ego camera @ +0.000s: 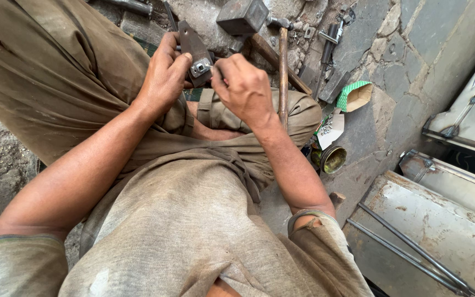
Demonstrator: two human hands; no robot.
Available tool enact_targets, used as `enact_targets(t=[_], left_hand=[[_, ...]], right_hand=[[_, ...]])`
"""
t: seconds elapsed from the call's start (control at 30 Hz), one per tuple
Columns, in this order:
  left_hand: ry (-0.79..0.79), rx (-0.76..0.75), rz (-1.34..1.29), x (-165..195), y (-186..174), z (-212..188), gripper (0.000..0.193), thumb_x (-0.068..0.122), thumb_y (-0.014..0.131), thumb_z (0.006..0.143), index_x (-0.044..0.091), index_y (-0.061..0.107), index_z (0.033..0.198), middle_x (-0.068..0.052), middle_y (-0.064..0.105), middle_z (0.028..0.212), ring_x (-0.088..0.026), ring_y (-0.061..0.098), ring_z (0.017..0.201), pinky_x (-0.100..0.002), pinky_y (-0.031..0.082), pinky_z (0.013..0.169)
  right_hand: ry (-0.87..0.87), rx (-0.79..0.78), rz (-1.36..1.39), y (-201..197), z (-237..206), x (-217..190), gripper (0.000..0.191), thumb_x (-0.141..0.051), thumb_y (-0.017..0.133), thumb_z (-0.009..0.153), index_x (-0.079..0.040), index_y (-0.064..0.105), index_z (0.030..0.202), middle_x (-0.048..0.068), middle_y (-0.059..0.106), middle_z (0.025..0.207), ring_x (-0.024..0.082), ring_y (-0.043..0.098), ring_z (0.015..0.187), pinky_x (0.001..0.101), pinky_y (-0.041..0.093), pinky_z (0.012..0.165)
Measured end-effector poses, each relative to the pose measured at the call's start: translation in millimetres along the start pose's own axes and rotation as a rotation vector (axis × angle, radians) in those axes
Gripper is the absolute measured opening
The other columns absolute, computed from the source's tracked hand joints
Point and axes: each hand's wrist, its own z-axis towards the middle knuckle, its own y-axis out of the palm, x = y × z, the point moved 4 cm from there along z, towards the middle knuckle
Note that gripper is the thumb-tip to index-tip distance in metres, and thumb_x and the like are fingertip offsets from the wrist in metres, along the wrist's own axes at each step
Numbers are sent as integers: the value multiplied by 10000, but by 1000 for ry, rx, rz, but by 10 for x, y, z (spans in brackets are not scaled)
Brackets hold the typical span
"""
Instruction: The person sits on the floor and assembles small metal parts. They use a hammer to drive pins into a metal bracket and then use a screwdriver to tighten screws into the bracket. The person handles various metal pieces, including brackets and pins, during the process.
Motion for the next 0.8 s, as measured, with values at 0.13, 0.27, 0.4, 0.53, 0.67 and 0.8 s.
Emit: enact_targets(t=[0.13, 0.27, 0.4, 0.53, 0.67, 0.8], left_hand=[[10, -1, -3, -6, -2, -10, 392, 167, 445, 1031, -14, 433, 1379, -86, 618, 1005, -147, 689, 863, -317, 644, 658], [11, 6, 6, 0, 4, -13, 395, 169, 468, 1034, -22, 440, 1379, -78, 592, 974, -131, 636, 830, -317, 624, 637], [33, 11, -20, 17, -3, -25, 393, 169, 475, 1033, -20, 440, 1376, -64, 603, 967, -98, 626, 822, -301, 625, 641], [20, 8, -28, 9, 2, -22, 382, 158, 474, 1026, -17, 453, 1365, -63, 595, 949, -97, 616, 799, -300, 620, 634], [26, 18, -3, -9, -2, -11, 373, 156, 483, 1027, -22, 461, 1355, -61, 592, 927, -96, 606, 790, -301, 616, 632], [43, 18, -50, -29, 3, -7, 376, 153, 484, 1024, -22, 457, 1356, -43, 620, 973, -89, 621, 823, -296, 609, 638]], right_hand=[[-7, 74, 114, -32, -79, -1, 100, -93, 699, 1060, 6, 697, 1043, 124, 726, 916, 142, 710, 716, 224, 590, 508], [22, 28, 136, -8, -66, -200, 99, -93, 722, 1016, -2, 688, 1030, 118, 700, 924, 185, 711, 722, 268, 603, 573], [70, 45, 142, -71, 39, -326, 99, -77, 728, 977, -8, 674, 1024, 102, 678, 933, 227, 714, 743, 324, 595, 632], [80, 29, 116, -96, 103, -372, 103, -79, 740, 968, -14, 673, 1009, 97, 665, 915, 224, 704, 725, 326, 581, 617], [76, -30, 28, -83, 116, -376, 115, -113, 763, 983, -34, 682, 962, 79, 641, 849, 210, 676, 663, 333, 551, 565], [3, 24, 6, -115, 120, -401, 106, -103, 718, 1008, -15, 672, 1041, 84, 642, 921, 209, 685, 748, 316, 569, 615]])
